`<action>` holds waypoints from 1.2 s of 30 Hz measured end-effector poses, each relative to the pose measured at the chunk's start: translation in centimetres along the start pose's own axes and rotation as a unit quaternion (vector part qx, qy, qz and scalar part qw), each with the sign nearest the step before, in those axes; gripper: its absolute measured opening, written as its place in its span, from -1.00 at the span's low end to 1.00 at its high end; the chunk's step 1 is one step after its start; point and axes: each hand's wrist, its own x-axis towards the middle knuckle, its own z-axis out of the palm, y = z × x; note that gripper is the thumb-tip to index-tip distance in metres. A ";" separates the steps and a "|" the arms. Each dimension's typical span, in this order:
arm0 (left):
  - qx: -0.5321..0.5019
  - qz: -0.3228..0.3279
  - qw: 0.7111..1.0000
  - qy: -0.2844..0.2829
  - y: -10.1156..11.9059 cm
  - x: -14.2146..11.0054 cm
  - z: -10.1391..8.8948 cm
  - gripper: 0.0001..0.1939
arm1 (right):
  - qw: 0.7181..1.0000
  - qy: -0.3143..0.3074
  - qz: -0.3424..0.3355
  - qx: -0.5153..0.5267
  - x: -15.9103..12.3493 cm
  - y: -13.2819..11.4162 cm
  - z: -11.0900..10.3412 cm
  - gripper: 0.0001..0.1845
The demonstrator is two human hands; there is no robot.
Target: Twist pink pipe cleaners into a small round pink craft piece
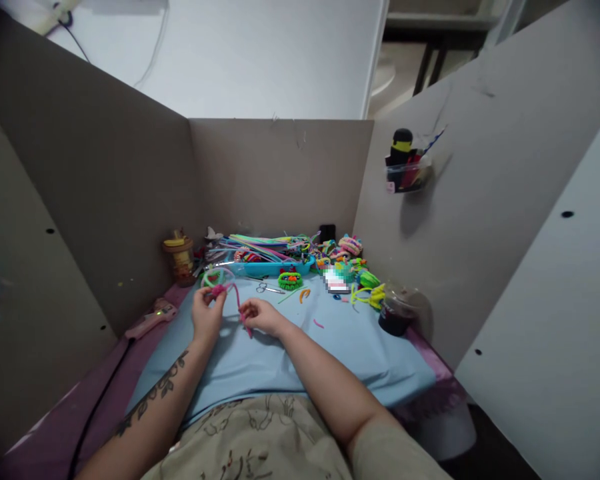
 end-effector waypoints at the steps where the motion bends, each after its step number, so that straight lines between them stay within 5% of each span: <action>1: -0.013 -0.020 0.999 0.032 -0.2 0.3 -0.2 -0.62 | 0.999 -0.028 0.015 -0.004 0.0 0.1 0.0 -0.63; 4: -0.031 -0.049 0.996 0.075 -0.6 0.8 -0.6 -0.59 | 0.997 -0.068 0.030 -0.028 -0.1 0.1 -0.1 -0.65; 7: -0.019 -0.035 0.999 0.036 -0.2 0.6 -0.5 -0.63 | 0.991 0.014 -0.037 -0.126 -0.2 -0.3 -0.1 -0.77; 12: -0.025 -0.015 0.992 -0.122 0.7 -0.7 0.1 -0.68 | 0.897 0.219 -0.232 -0.307 -0.7 -1.5 0.3 -0.94; 18: -0.021 -0.007 0.982 -0.188 0.9 -1.3 0.3 -0.71 | 0.844 0.253 -0.284 -0.379 -0.8 -1.6 0.2 -0.93; 24: -0.012 -0.002 0.979 -0.205 0.8 -1.3 0.2 -0.70 | 0.827 0.249 -0.301 -0.404 -0.6 -1.5 0.1 -0.92; 32: -0.019 0.002 0.976 -0.218 1.1 -1.4 0.2 -0.72 | 0.864 0.226 -0.252 -0.373 -0.7 -1.7 0.3 -0.88; 36: -0.012 -0.002 0.976 -0.219 1.2 -1.4 0.2 -0.73 | 0.855 0.242 -0.269 -0.373 -0.6 -1.6 0.1 -0.87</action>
